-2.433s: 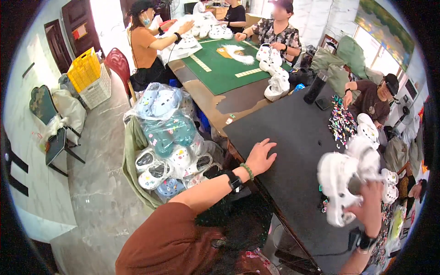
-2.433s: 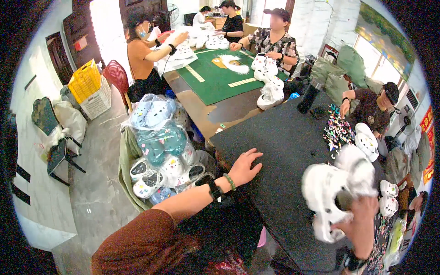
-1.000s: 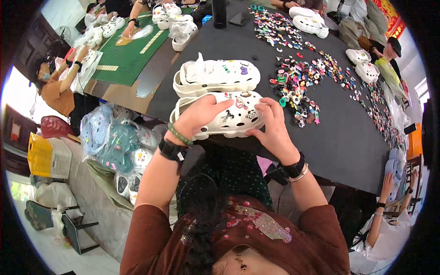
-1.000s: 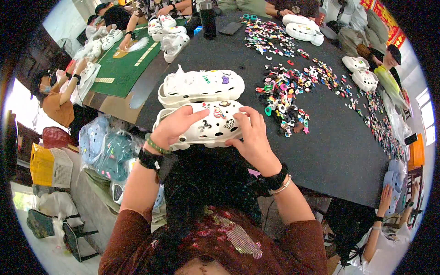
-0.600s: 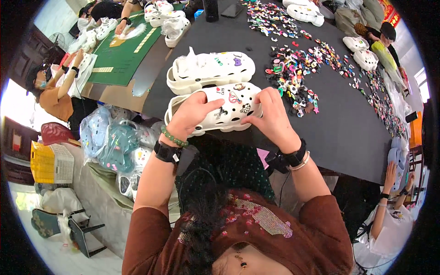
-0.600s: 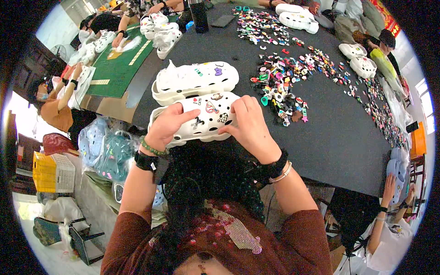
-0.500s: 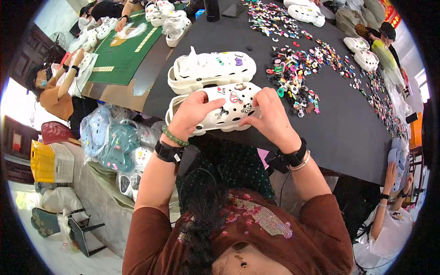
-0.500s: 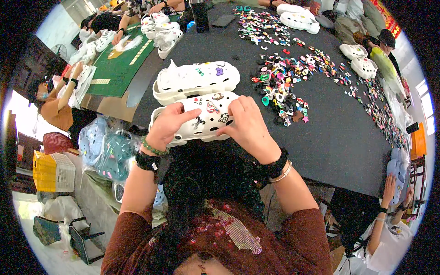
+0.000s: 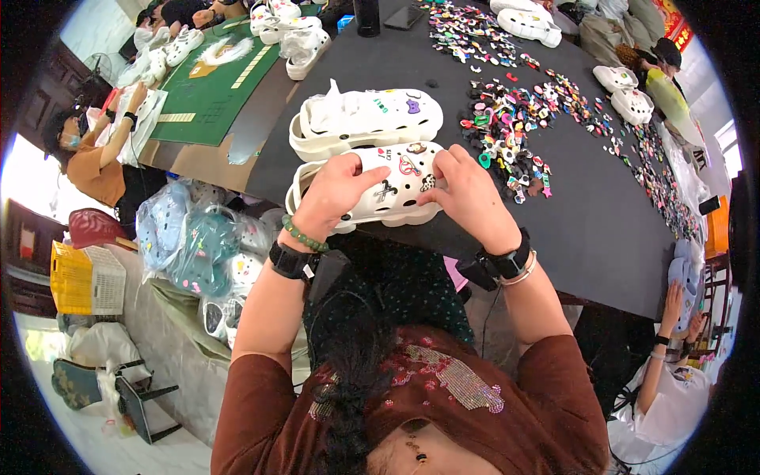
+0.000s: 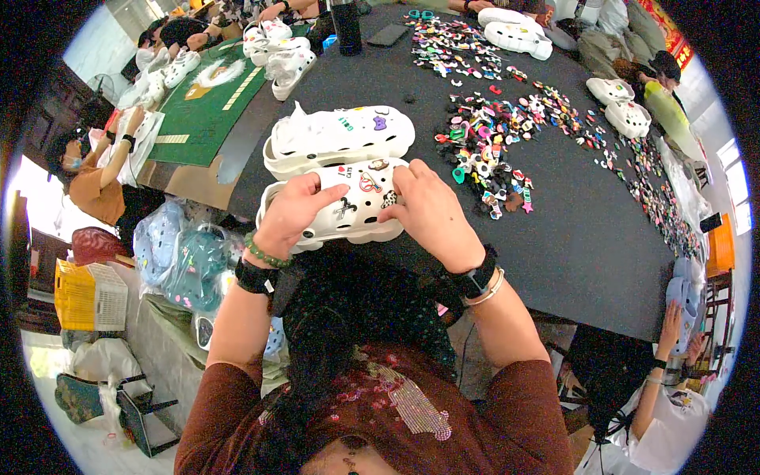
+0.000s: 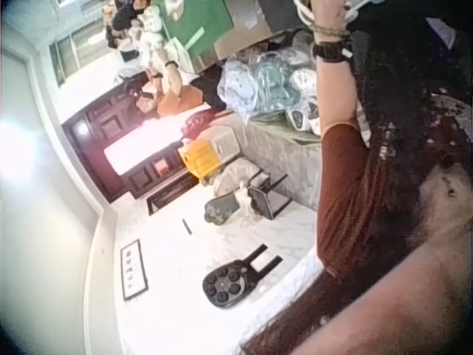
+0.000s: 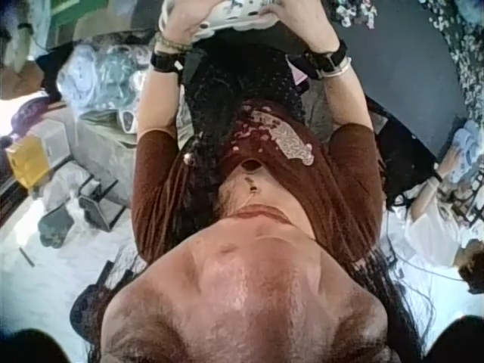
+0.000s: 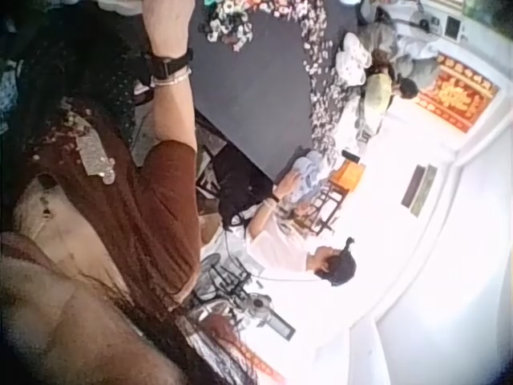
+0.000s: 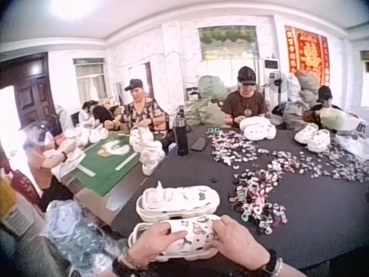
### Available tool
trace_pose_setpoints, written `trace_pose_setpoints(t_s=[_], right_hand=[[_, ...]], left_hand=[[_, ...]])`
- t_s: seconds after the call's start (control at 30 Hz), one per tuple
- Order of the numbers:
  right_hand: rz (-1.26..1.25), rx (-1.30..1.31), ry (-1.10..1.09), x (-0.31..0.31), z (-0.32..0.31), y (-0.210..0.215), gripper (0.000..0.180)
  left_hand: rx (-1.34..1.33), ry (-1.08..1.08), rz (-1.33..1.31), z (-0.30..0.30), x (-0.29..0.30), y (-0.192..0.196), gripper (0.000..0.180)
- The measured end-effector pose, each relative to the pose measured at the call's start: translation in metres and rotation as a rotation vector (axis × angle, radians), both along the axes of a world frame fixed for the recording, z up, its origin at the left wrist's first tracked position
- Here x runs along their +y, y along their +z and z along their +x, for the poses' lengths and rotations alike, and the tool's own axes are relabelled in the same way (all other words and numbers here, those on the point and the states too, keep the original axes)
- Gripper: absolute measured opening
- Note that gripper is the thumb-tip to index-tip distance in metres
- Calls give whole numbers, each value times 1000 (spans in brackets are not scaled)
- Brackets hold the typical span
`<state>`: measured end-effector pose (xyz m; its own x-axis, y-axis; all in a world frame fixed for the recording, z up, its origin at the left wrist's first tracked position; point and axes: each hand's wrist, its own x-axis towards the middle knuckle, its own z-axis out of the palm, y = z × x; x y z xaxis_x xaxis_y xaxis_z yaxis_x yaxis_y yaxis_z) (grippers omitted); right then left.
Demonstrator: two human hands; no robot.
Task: Apply decorative charms to the holes of foam clogs.
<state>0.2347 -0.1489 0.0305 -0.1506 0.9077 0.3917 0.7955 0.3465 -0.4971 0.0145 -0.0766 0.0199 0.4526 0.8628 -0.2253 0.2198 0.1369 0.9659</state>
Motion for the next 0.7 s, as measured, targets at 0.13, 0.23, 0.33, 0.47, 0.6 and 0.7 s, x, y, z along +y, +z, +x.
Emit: trace_pose_setpoints(t_s=[0.13, 0.23, 0.33, 0.47, 0.6, 0.7], right_hand=[[-66, -45, -22, -2, 3, -1, 33], [31, -69, -12, 0, 1, -6, 25], [144, -140, 5, 4, -2, -12, 20], [228, -262, 56, 7, -2, -14, 17], [110, -225, 79, 9, 3, -13, 13], [88, -145, 48, 9, 3, -14, 14]], left_hand=[[-44, 28, 73, 3, 0, -6, 32], [1, 29, 100, 2, 4, -8, 32], [16, 31, 62, 4, 6, -8, 31], [-2, 48, 94, 5, 7, -11, 30], [15, 27, 108, 3, 7, -13, 29], [6, 32, 100, 5, 6, -10, 28]])
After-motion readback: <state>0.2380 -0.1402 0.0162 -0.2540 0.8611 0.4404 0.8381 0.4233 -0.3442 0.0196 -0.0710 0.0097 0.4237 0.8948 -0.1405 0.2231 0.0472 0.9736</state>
